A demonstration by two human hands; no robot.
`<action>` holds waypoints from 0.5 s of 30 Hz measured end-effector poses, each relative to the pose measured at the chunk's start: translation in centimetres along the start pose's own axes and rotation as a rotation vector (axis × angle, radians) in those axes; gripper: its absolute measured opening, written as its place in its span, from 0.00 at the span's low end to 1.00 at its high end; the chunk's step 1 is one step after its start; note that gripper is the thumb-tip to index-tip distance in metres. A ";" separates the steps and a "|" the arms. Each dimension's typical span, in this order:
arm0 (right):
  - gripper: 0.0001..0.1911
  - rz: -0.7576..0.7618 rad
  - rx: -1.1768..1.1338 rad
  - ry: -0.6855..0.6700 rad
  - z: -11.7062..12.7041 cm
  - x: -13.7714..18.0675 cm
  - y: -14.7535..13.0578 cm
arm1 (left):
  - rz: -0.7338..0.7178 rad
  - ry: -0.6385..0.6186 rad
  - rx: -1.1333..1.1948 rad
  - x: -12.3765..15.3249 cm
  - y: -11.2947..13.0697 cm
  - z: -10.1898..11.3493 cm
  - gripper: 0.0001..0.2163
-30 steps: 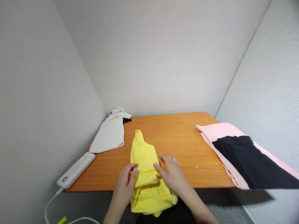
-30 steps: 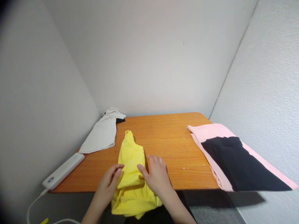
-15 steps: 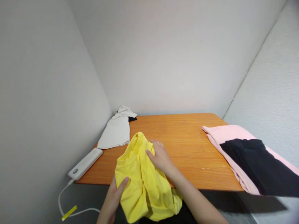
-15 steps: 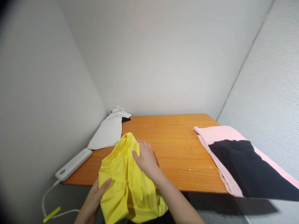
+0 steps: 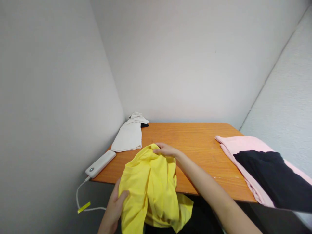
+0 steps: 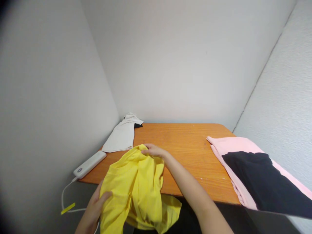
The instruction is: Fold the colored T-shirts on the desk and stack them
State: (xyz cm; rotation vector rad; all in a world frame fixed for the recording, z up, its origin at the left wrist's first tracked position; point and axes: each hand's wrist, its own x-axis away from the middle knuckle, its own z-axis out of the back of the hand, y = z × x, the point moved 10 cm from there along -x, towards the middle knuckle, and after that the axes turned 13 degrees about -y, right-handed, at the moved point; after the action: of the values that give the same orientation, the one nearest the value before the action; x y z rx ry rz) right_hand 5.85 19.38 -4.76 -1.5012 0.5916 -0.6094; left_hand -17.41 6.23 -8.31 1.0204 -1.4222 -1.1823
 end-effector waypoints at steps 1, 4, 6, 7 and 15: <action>0.18 0.025 0.086 0.011 0.0 1.3 -0.7 | -0.043 0.026 -0.046 0.5 0.9 0.9 0.27; 0.16 0.036 0.449 0.137 0.2 6.5 -3.8 | -0.198 0.068 -0.323 2.0 4.9 2.6 0.20; 0.17 -0.027 0.706 0.201 -0.9 10.6 -6.4 | -0.241 0.077 -0.565 2.6 7.2 2.9 0.17; 0.17 -0.066 0.791 0.207 -1.8 12.6 -7.7 | -0.235 0.088 -0.679 2.8 8.0 3.1 0.16; 0.06 -0.187 1.319 0.272 -9.7 26.4 -15.0 | -0.642 0.383 -1.199 7.5 15.9 -0.5 0.13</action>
State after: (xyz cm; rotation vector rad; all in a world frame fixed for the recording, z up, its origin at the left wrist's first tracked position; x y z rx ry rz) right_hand 18.03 -5.64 10.79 -0.2231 0.1338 -1.0666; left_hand -18.37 1.59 8.61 0.7227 0.0788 -1.7984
